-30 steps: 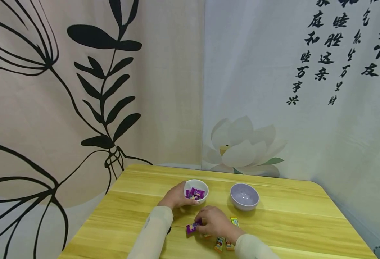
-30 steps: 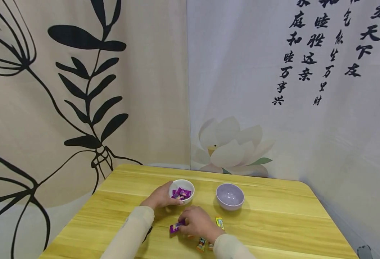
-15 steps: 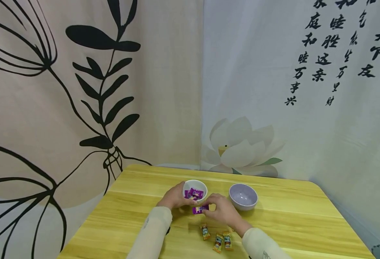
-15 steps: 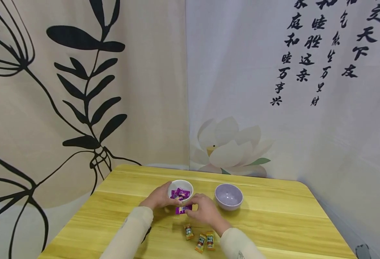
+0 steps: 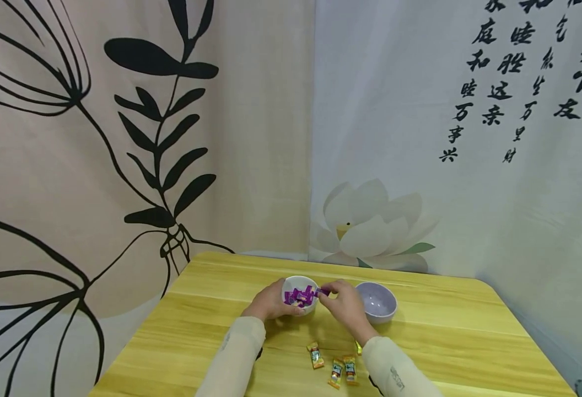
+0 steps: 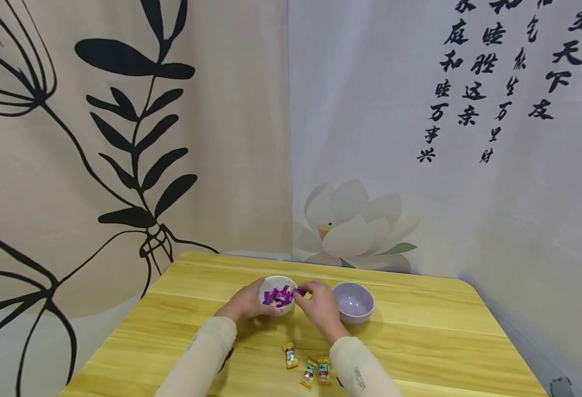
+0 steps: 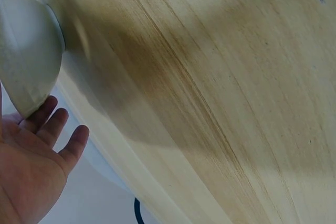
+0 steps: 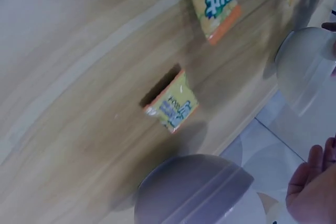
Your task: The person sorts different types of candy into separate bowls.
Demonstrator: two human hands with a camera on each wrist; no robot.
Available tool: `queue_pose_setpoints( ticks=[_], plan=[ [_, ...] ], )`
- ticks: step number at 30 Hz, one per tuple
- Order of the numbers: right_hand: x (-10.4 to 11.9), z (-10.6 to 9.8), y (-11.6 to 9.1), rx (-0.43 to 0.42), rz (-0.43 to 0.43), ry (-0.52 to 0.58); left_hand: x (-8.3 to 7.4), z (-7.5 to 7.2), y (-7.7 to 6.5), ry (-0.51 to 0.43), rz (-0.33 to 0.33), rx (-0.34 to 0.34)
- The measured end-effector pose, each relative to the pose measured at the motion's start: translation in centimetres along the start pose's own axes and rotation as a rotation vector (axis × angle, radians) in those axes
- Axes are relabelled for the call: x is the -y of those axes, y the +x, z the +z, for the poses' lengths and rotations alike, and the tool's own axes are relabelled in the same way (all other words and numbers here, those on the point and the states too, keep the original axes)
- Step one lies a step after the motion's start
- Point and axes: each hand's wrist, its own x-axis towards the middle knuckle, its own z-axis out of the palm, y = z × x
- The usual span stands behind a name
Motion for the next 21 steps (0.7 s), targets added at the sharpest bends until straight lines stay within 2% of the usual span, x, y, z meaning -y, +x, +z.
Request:
queue_pose_setpoints(
  ticks=[6,13,21],
  plan=[
    [0.0,1.5,0.8,-0.028,0.042,-0.048,-0.2,-0.1,-0.1,-0.003,-0.014,0.002],
    [0.8,2.8,1.6,-0.012,0.076,-0.065,-0.4,-0.1,0.0,0.003,-0.010,0.002],
    [1.0,3.6,1.9,0.037,0.006,-0.091,-0.1,0.0,0.0,0.024,-0.004,-0.003]
  ],
)
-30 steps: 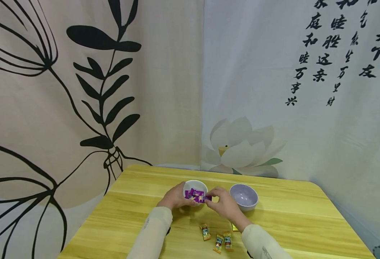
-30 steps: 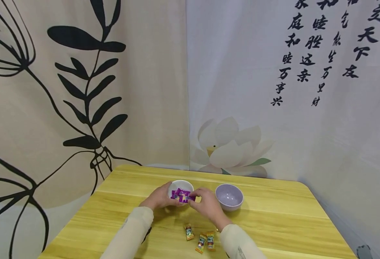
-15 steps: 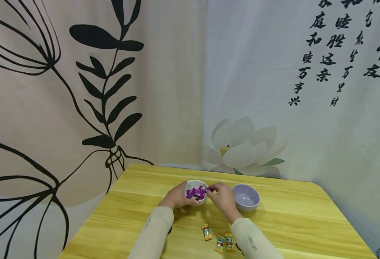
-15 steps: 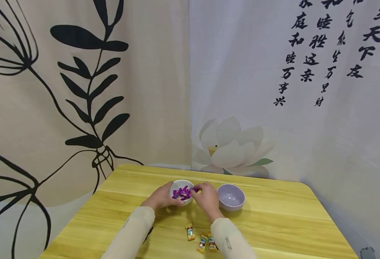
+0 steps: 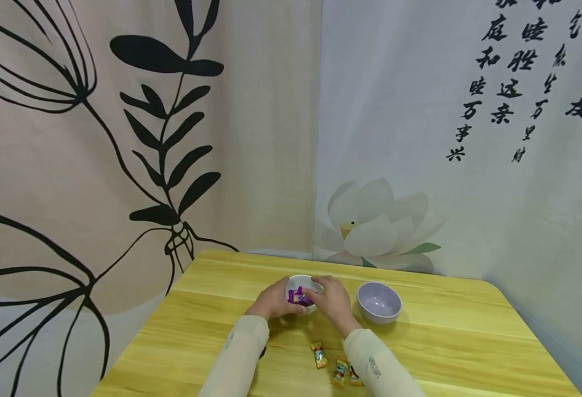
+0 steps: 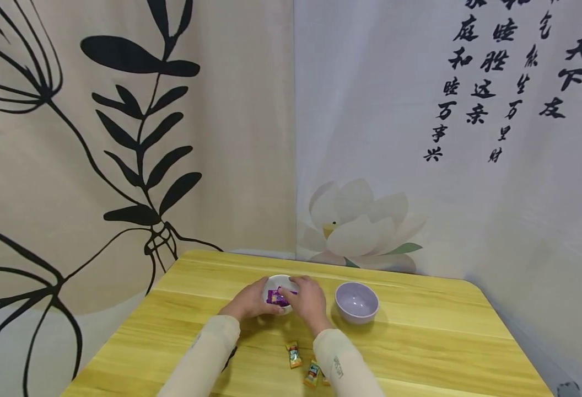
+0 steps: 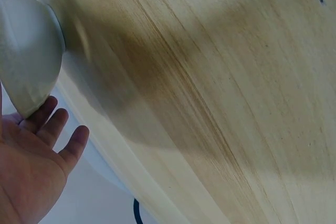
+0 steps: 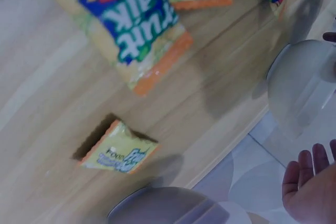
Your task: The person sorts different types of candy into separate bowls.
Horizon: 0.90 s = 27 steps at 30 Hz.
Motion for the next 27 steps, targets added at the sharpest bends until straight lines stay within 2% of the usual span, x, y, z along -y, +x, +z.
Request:
queue_pose_setpoints(
  ticks=[8,16,27],
  plan=[
    [-0.7,-1.3,-0.2,0.017,0.008,0.005,-0.3,0.0,-0.1,-0.008,-0.008,0.005],
    [-2.1,-2.9,-0.4,0.060,0.038,0.059,-0.3,-0.1,-0.2,-0.021,-0.018,0.000],
    [-3.8,-5.5,-0.6,0.064,0.086,0.064,-0.5,-0.1,-0.3,-0.024,-0.035,-0.004]
  ],
)
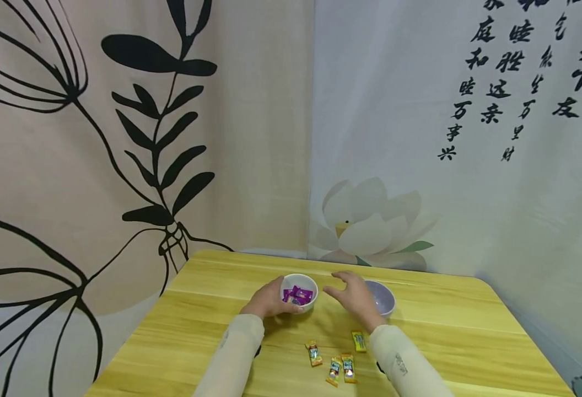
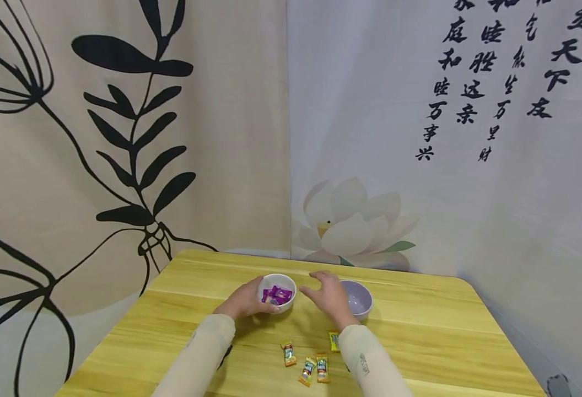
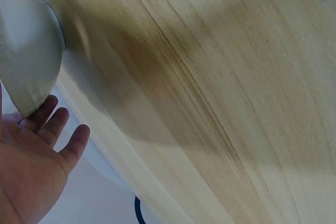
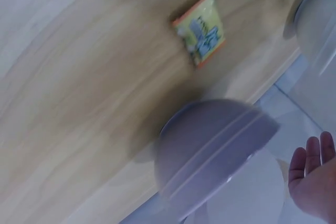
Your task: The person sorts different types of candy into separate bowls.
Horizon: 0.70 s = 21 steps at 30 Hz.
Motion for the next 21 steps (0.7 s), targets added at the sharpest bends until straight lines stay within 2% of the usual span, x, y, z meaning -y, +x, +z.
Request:
queue_pose_setpoints(
  ticks=[9,21],
  plan=[
    [-1.5,-2.7,-0.4,0.028,0.010,-0.011,0.1,-0.1,-0.1,0.013,-0.002,-0.010],
    [-5.5,-5.6,-1.0,0.038,0.045,-0.058,-0.1,0.0,-0.1,0.013,0.004,0.002]
  ],
)
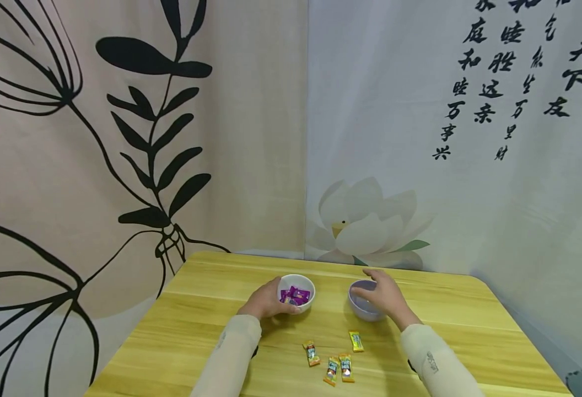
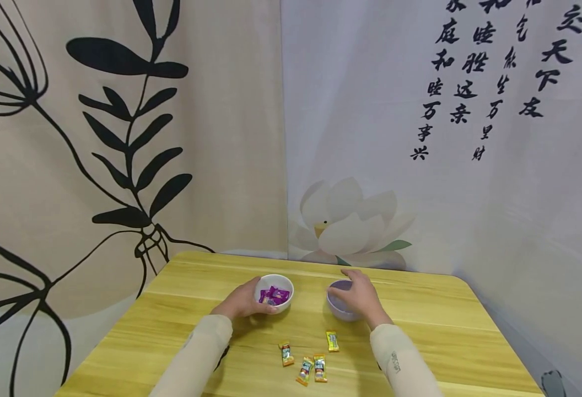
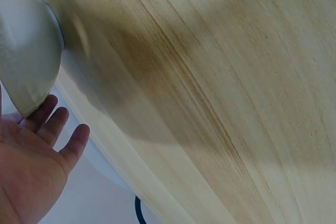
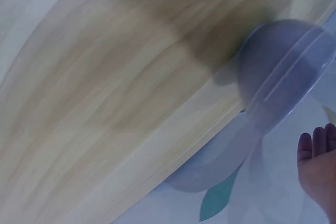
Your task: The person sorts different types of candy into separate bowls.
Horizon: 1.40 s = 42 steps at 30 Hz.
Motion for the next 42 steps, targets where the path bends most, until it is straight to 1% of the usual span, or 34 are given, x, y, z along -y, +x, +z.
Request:
queue_pose_setpoints(
  ticks=[4,9,12,18,22,25,26,28,32,36,39,42],
  plan=[
    [-1.5,-0.5,-0.3,0.015,-0.002,-0.007,0.1,-0.1,0.0,-0.002,-0.004,0.000],
    [-3.2,-0.8,-0.9,0.053,0.035,-0.005,0.2,0.0,0.2,0.007,-0.005,0.002],
    [-4.0,-0.6,-1.2,0.073,0.060,-0.008,0.3,0.0,0.3,0.021,-0.003,0.004],
    [-4.8,0.1,-1.7,0.095,0.121,0.042,0.0,-0.1,0.1,0.049,0.000,0.030],
    [-5.0,0.5,-2.0,0.109,0.141,0.068,-0.3,-0.2,0.0,0.093,-0.047,0.045],
    [-5.1,0.6,-2.1,0.121,0.149,0.074,-0.2,-0.2,-0.1,0.117,-0.089,0.039],
    [-5.1,0.6,-2.2,0.124,0.154,0.076,-0.2,-0.3,-0.2,0.118,-0.094,0.033],
    [-5.2,0.6,-2.2,0.130,0.160,0.083,0.0,-0.3,-0.2,0.120,-0.079,0.013],
    [-5.2,0.4,-2.3,0.142,0.160,0.088,0.4,-0.7,-0.6,0.117,0.019,-0.031],
    [-5.2,0.3,-2.2,0.147,0.159,0.094,0.5,-1.1,-1.5,0.094,0.110,-0.052],
    [-5.2,0.2,-2.1,0.145,0.161,0.098,0.3,-1.4,-2.5,0.069,0.164,-0.021],
    [-5.2,0.2,-2.2,0.144,0.171,0.110,-0.2,-1.2,-3.7,0.073,0.232,0.047]
  ],
)
